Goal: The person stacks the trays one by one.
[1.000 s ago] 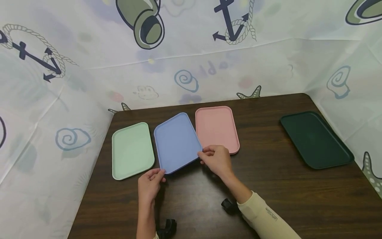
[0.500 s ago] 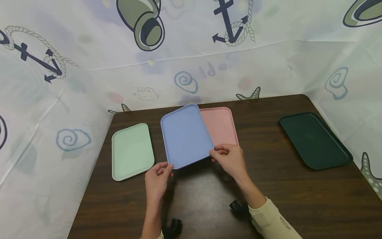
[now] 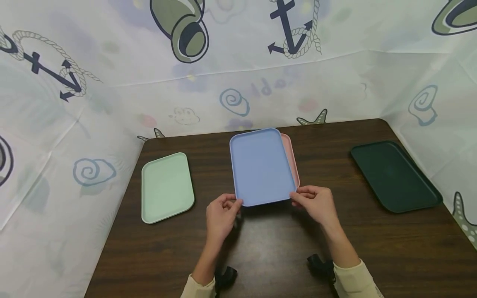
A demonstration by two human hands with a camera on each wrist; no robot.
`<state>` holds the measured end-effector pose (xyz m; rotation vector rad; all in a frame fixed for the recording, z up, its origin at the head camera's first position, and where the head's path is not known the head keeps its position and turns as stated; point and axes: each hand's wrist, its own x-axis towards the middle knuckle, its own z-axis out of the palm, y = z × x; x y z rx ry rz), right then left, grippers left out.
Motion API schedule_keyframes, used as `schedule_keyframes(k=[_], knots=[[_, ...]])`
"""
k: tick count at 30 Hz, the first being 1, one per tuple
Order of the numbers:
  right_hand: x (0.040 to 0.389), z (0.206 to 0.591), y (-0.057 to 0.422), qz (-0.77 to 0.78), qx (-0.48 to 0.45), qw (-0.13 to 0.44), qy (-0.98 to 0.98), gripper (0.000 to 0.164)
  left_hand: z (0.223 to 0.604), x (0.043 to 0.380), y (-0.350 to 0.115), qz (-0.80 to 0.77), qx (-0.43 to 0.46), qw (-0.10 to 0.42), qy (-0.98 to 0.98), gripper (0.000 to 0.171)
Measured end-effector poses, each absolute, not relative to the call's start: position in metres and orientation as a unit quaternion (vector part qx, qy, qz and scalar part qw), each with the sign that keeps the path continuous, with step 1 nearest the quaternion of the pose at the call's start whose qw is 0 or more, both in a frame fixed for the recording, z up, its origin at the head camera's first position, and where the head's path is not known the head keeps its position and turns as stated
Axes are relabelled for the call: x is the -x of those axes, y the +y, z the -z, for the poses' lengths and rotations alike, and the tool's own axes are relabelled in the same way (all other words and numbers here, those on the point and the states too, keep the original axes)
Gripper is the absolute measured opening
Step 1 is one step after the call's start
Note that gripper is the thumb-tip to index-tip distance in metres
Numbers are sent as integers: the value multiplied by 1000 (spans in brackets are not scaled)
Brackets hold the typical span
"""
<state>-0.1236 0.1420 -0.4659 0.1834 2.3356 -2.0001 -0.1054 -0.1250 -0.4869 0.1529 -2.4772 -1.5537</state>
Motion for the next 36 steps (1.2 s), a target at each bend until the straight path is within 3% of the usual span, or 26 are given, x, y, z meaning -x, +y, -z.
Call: schedule_keyframes(k=[12,36], knots=[[133,484,168,623,-115,69,770,34,506,132,-104,495,-15,81,-865,14],[153,502,160,634,-127,49,761,31,512,155,-104,450,-24,87,-889,13]])
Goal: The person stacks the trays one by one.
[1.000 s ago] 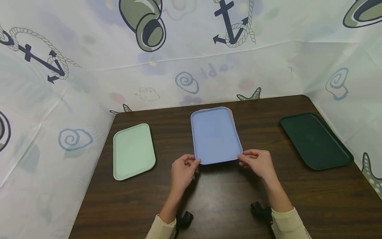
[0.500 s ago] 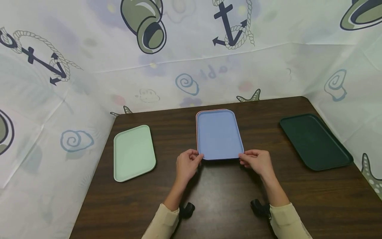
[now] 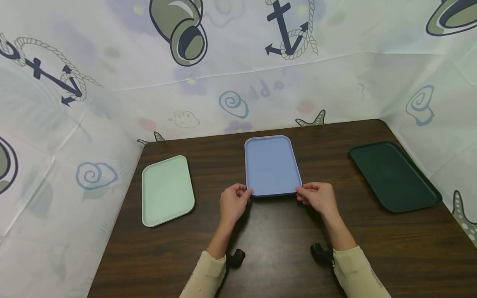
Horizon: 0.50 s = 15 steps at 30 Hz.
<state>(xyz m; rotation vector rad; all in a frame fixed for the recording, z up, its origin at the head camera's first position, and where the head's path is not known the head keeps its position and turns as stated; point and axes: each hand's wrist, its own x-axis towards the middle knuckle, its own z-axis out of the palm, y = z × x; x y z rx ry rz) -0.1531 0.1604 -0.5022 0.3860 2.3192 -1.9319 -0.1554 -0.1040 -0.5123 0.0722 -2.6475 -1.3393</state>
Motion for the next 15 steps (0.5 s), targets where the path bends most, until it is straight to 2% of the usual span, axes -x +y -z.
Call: schedule_keyframes(k=[15], knots=[[155,506,155,611,-133,34,780,31,508,155,-102,373,-15,90,-923,26]])
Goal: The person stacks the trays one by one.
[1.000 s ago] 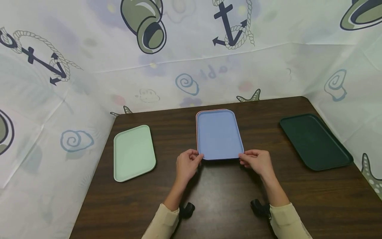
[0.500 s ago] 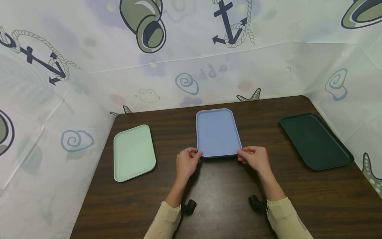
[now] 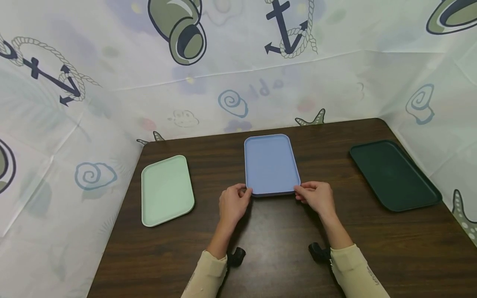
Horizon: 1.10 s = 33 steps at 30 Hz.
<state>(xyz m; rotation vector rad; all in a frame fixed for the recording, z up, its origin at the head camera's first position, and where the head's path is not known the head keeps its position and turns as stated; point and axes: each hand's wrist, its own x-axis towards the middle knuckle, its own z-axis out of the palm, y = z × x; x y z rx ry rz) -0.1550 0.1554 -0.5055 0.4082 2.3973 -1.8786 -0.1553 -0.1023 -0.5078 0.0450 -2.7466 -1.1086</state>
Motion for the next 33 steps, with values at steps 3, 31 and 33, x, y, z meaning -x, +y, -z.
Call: schedule_keyframes(k=[3,31,33], knots=[[155,506,155,600,-134,31,788,30,507,154,-102,357,-6,99,-929,27],[154,507,153,559,-141,19,817,34,504,146,-103,343,21,52,-938,43],[154,507,153,563,-141,21,814,34,505,145,-105,350,20,44,-935,44]])
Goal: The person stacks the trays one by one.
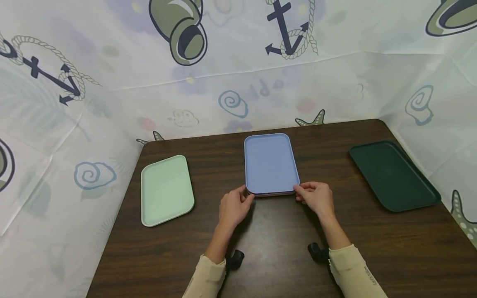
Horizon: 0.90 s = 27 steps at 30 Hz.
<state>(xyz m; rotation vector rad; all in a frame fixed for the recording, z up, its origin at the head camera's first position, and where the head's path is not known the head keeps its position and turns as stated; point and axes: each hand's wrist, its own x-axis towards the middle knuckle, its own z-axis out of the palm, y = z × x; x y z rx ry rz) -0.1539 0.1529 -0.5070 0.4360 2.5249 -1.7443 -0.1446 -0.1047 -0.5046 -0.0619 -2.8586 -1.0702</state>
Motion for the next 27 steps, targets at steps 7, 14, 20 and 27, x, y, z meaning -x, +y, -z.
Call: schedule_keyframes(k=[7,14,20,27], knots=[[153,507,151,582,-138,19,801,34,503,134,-112,364,28,39,-930,44],[149,504,146,594,-154,12,789,35,495,118,-130,383,2,9,-924,45],[142,498,141,573,-150,5,806,33,491,104,-160,378,-40,9,-925,47],[138,495,140,533,-147,3,833,35,490,79,-201,391,-103,7,-915,48]])
